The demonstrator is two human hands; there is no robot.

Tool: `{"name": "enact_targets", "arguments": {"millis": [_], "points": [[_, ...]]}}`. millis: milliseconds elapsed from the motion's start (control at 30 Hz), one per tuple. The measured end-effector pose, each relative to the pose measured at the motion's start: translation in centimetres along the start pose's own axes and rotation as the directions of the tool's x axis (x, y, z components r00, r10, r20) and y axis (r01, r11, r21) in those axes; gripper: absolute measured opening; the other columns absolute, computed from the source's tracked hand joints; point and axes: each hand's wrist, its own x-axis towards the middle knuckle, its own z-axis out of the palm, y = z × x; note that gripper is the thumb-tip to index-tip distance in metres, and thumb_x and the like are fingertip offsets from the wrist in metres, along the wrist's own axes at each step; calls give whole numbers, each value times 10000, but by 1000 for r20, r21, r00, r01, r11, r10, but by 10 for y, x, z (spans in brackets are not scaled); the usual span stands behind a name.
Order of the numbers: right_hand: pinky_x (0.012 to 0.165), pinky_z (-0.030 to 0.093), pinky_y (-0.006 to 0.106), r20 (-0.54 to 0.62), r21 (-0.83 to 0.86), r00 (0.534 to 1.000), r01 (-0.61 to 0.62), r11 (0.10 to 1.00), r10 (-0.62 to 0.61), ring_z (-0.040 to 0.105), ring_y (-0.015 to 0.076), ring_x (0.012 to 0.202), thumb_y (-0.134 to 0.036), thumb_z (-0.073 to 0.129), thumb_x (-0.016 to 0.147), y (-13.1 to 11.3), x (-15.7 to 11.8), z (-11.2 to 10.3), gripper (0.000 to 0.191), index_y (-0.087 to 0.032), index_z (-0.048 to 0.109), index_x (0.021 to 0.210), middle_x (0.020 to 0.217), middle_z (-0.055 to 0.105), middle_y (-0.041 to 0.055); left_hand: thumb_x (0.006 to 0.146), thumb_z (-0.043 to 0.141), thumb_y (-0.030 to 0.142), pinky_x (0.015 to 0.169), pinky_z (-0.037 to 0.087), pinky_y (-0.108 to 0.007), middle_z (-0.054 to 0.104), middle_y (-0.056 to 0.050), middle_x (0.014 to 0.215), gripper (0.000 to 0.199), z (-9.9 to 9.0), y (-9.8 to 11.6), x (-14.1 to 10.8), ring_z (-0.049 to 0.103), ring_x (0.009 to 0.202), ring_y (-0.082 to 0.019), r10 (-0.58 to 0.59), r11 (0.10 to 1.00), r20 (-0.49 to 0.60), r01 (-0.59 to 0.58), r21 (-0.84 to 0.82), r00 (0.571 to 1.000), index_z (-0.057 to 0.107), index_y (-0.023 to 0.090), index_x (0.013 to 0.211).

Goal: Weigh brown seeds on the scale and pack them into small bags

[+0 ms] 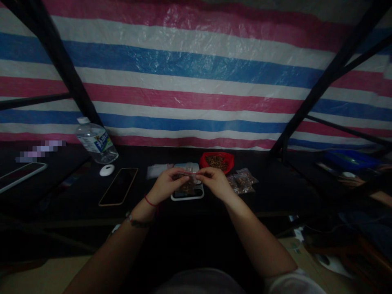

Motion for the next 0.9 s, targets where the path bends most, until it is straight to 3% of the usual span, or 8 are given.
{"name": "enact_targets", "arguments": {"millis": [167, 333, 467, 533, 700, 767, 833, 900], "points": [[595, 433, 238, 2, -6, 1000, -24, 1000, 24, 593, 136, 633, -295, 646, 783, 12, -10, 2, 136, -172, 689, 746, 700, 673, 4, 732, 699, 427, 750, 554, -347, 732, -58, 847, 281, -2, -13, -5, 673, 778, -203, -32, 999, -36, 30, -35, 999, 704, 171, 848], [654, 445, 257, -50, -116, 994, 94, 989, -100, 596, 151, 712, -273, 625, 815, 17, -14, 5, 112, -187, 692, 787, 766, 670, 25, 686, 741, 384, 692, 538, -314, 721, -40, 733, 213, -4, -22, -5, 650, 675, -181, -86, 996, -132, 86, -1, 988, 714, 179, 738], [667, 453, 260, 8, -167, 989, 147, 975, -147, 595, 149, 709, -233, 635, 808, 16, -13, 7, 79, -196, 691, 765, 759, 667, 22, 677, 742, 378, 636, 521, -286, 721, -39, 705, 193, -1, -18, -7, 641, 645, -173, -84, 995, -29, 86, 56, 996, 727, 188, 705], [684, 459, 269, -43, -179, 990, 128, 975, -137, 599, 155, 723, -216, 629, 806, 17, -11, 7, 76, -195, 689, 764, 765, 672, 25, 684, 735, 387, 639, 520, -282, 726, -41, 723, 203, 0, -16, -7, 644, 660, -173, -72, 996, 17, 70, 59, 997, 730, 187, 720], [688, 466, 285, -141, -193, 983, 86, 978, -114, 595, 165, 725, -243, 606, 804, 21, -9, 3, 90, -192, 667, 759, 753, 661, 27, 690, 726, 407, 663, 522, -300, 712, -32, 712, 234, -3, -21, -4, 638, 665, -182, -64, 995, -154, 75, 65, 986, 712, 176, 728], [663, 465, 279, -169, -178, 981, 68, 982, -99, 591, 164, 716, -254, 595, 805, 24, -9, 3, 105, -187, 655, 751, 745, 646, 29, 706, 716, 402, 664, 520, -301, 707, -30, 708, 234, -3, -24, -4, 635, 656, -178, -77, 996, -161, 83, 31, 984, 703, 171, 736], [645, 472, 270, -160, -131, 984, 57, 990, -78, 597, 160, 734, -267, 619, 784, 28, -11, 4, 105, -182, 661, 829, 821, 653, 40, 717, 709, 394, 672, 520, -303, 707, -32, 714, 230, -2, -23, -5, 635, 657, -176, -87, 996, -125, 87, -4, 988, 699, 167, 742], [664, 489, 273, -127, -57, 991, 33, 998, -40, 609, 155, 765, -279, 678, 737, 31, -12, 6, 280, -190, 650, 1002, 971, 660, 58, 721, 706, 391, 681, 519, -304, 707, -35, 724, 226, 1, -19, -7, 636, 666, -175, -91, 996, -89, 89, -24, 992, 698, 166, 742]]}}
